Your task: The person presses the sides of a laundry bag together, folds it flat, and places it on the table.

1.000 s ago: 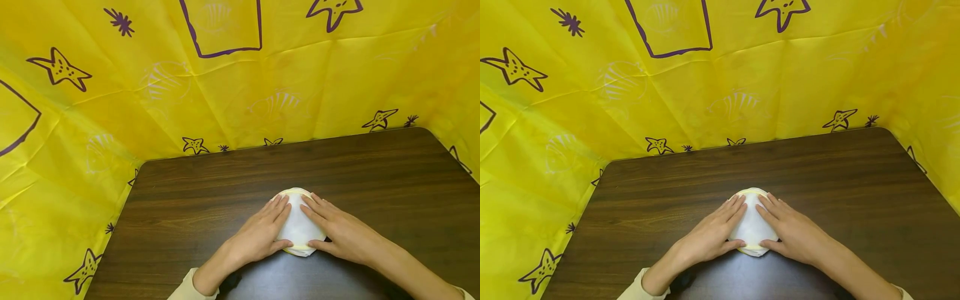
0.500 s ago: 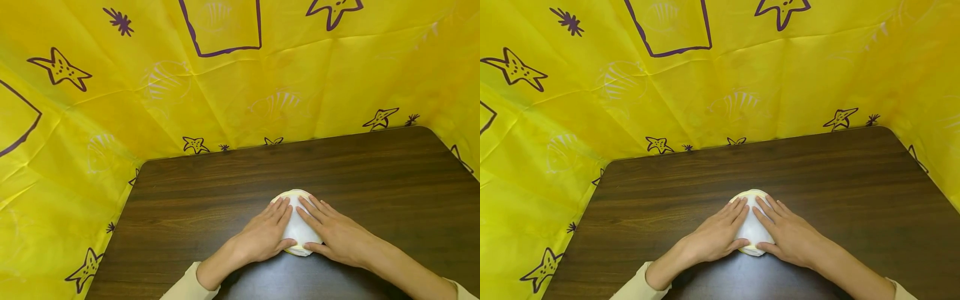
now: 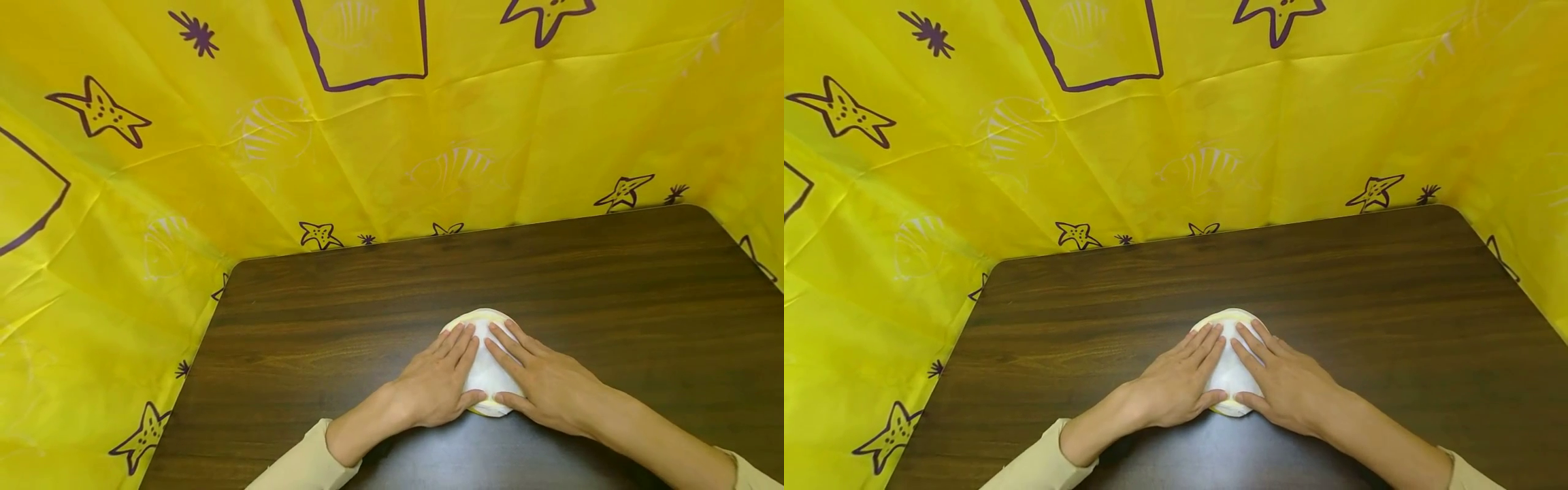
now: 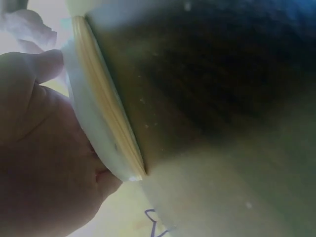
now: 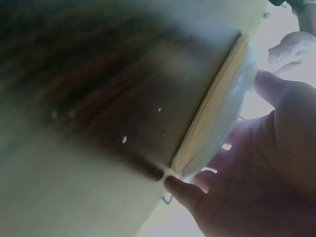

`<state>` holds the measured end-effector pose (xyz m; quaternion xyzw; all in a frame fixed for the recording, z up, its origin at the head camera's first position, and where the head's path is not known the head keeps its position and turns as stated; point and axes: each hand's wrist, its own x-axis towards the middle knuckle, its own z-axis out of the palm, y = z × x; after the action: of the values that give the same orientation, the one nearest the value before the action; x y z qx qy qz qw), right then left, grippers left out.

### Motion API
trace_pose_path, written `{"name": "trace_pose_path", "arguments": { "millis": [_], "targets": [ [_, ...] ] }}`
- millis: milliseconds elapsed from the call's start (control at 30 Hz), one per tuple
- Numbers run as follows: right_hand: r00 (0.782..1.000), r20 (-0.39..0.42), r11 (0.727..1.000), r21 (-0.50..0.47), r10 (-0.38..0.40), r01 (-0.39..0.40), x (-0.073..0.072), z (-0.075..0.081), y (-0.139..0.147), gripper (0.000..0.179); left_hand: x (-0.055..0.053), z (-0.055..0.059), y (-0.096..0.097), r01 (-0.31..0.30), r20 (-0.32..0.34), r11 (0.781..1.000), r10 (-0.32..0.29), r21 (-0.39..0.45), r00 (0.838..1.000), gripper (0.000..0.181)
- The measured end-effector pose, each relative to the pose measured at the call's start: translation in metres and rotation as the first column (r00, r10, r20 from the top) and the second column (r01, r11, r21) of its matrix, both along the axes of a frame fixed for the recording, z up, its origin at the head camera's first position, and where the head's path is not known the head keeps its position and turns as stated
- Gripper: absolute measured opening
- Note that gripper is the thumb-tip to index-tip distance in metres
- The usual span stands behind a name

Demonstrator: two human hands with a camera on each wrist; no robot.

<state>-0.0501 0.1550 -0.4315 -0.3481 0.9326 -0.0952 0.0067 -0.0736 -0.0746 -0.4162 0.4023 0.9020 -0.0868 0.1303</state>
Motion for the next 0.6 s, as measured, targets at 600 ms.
{"name": "trace_pose_path", "arguments": {
  "millis": [600],
  "targets": [
    [1.000,0.012,0.999,0.031,-0.009,0.009,0.0027,-0.0025,-0.0036,0.073,-0.0004,-0.0046,0.0069,-0.021,0.032,0.994,0.024,-0.103,0.999,0.079]
  ]
}}
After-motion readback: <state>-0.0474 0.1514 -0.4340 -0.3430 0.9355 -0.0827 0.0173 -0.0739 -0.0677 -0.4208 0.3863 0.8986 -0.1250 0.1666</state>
